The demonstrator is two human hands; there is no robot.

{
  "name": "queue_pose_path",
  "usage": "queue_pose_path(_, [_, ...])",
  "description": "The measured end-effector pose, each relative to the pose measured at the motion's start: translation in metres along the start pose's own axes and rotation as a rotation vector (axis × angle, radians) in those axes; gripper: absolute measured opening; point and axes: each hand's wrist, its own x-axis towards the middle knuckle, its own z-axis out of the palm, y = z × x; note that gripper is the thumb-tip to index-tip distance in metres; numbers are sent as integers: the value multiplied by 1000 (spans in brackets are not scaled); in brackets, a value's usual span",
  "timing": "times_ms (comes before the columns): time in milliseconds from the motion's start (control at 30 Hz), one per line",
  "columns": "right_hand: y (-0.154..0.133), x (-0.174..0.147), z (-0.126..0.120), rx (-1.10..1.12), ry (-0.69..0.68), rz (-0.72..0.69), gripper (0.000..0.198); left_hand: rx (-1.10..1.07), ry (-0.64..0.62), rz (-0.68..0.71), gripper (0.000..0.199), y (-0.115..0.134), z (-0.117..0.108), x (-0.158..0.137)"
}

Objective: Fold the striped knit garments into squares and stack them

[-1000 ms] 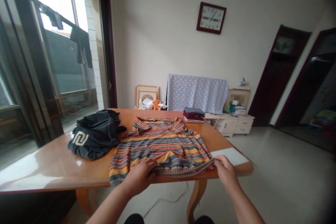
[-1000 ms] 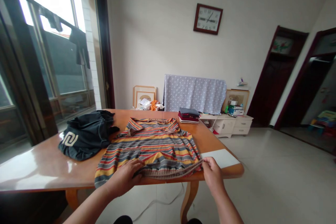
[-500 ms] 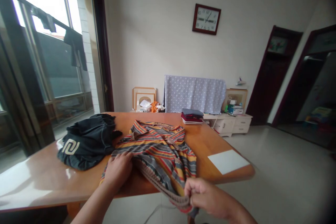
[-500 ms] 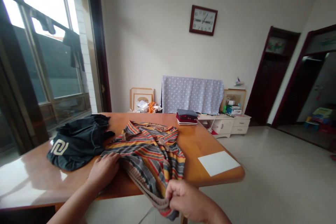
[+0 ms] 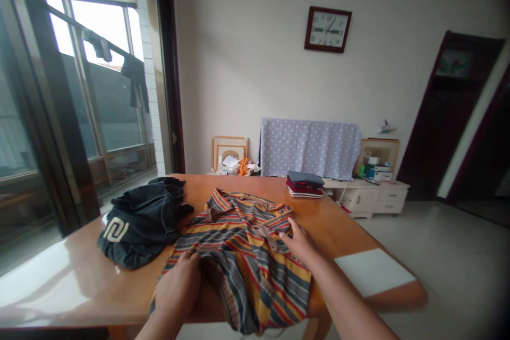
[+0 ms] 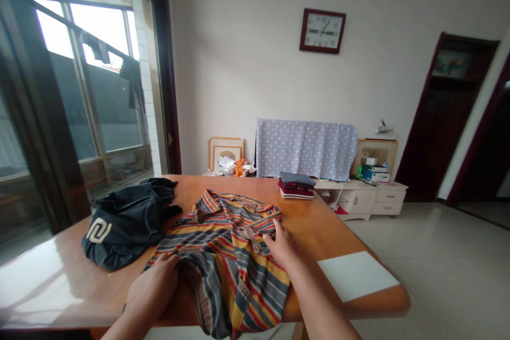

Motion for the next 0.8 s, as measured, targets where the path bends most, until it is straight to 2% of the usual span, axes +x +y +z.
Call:
queue_pose_path(67, [6, 8, 10, -155, -63, -37, 41, 39, 18, 5, 38, 0, 0, 3])
queue_pose_path(133, [8, 10, 15, -240, -130, -61, 24, 60, 22, 21, 38, -1, 1, 9])
queue_pose_path(233, [15, 3, 6, -312, -135, -35, 14, 52, 25, 37, 45, -2, 1, 19])
queue_pose_path(367, [38, -32, -32, -335, -71, 69, 7, 30, 34, 46, 44, 2, 0, 35])
queue_pose_path(467, [57, -76, -68, -202, -92, 186, 12, 40, 67, 76, 42, 6, -4, 47])
queue_pose_path(600, [64, -120, -110, 89, -376, 217, 16, 79, 209, 92, 41, 7, -9, 59])
queue_pose_path(667, [57, -121, -125, 168, -449, 186, 20, 73, 254, 42, 41, 6, -9, 61])
queue_pose_path(700, [53, -115, -129, 182, -433, 170, 22, 54, 252, 3, 40, 6, -9, 60])
queue_pose_path(800, [39, -80, -129, 145, -258, 113, 26, -44, 141, -151, 51, 5, -7, 55])
